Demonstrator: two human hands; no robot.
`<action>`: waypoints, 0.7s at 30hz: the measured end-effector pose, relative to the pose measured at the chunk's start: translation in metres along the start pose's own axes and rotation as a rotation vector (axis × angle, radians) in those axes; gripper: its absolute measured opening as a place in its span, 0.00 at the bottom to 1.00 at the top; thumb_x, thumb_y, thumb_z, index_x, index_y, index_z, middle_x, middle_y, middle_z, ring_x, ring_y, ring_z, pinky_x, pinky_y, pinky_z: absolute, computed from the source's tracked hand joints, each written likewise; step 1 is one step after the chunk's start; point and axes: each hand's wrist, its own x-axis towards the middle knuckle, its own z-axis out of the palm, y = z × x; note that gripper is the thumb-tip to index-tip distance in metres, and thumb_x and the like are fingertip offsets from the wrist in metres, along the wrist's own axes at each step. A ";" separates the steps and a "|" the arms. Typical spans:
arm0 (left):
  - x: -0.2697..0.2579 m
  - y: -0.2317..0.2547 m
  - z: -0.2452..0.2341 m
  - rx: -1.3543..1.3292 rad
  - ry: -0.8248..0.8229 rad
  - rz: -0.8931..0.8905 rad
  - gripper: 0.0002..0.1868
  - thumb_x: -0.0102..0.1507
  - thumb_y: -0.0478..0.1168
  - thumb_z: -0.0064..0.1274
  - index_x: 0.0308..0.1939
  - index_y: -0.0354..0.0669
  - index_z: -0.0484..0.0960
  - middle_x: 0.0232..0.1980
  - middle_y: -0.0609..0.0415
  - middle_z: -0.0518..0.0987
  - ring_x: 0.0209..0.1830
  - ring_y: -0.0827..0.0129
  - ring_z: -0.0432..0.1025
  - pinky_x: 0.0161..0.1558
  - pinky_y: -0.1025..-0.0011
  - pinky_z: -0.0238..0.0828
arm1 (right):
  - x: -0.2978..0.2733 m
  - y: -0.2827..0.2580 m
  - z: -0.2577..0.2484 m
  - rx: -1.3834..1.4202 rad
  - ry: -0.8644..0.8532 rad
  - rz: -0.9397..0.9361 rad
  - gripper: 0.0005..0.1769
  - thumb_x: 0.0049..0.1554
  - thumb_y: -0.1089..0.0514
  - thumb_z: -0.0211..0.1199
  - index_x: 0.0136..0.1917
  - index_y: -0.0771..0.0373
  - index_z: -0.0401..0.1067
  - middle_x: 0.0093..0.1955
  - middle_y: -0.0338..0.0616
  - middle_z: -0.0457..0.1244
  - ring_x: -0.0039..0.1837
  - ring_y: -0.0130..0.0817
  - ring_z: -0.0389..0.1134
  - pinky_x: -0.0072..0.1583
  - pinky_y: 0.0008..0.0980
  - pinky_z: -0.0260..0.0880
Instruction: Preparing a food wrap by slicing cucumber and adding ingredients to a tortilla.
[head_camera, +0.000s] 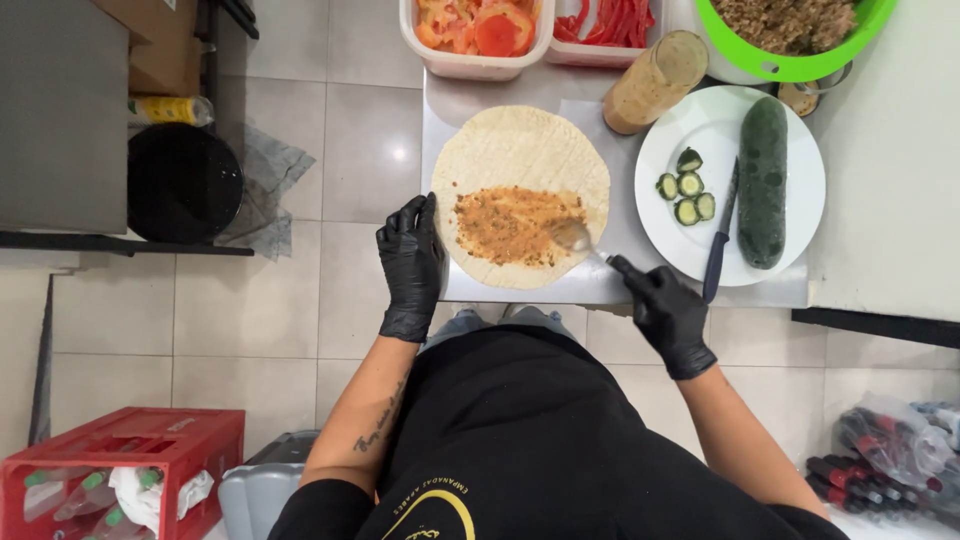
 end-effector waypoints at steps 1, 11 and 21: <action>0.001 0.000 0.001 0.002 0.009 0.005 0.30 0.60 0.29 0.52 0.68 0.44 0.77 0.64 0.51 0.76 0.61 0.57 0.70 0.58 0.59 0.64 | 0.006 0.000 -0.006 -0.011 0.034 0.011 0.31 0.55 0.64 0.63 0.69 0.38 0.76 0.36 0.38 0.59 0.36 0.35 0.64 0.38 0.35 0.64; 0.003 0.000 0.001 0.030 -0.022 -0.007 0.29 0.60 0.31 0.52 0.67 0.42 0.76 0.64 0.51 0.76 0.60 0.56 0.69 0.57 0.58 0.63 | 0.075 0.029 -0.109 0.187 0.341 0.194 0.17 0.68 0.66 0.66 0.68 0.54 0.79 0.44 0.46 0.66 0.40 0.36 0.64 0.48 0.35 0.68; 0.009 0.004 -0.010 0.033 -0.030 0.027 0.29 0.61 0.30 0.50 0.67 0.40 0.76 0.65 0.49 0.75 0.62 0.56 0.68 0.59 0.58 0.63 | 0.188 0.026 -0.176 -0.338 0.389 -0.168 0.10 0.59 0.60 0.71 0.54 0.52 0.83 0.38 0.42 0.64 0.40 0.40 0.68 0.40 0.37 0.65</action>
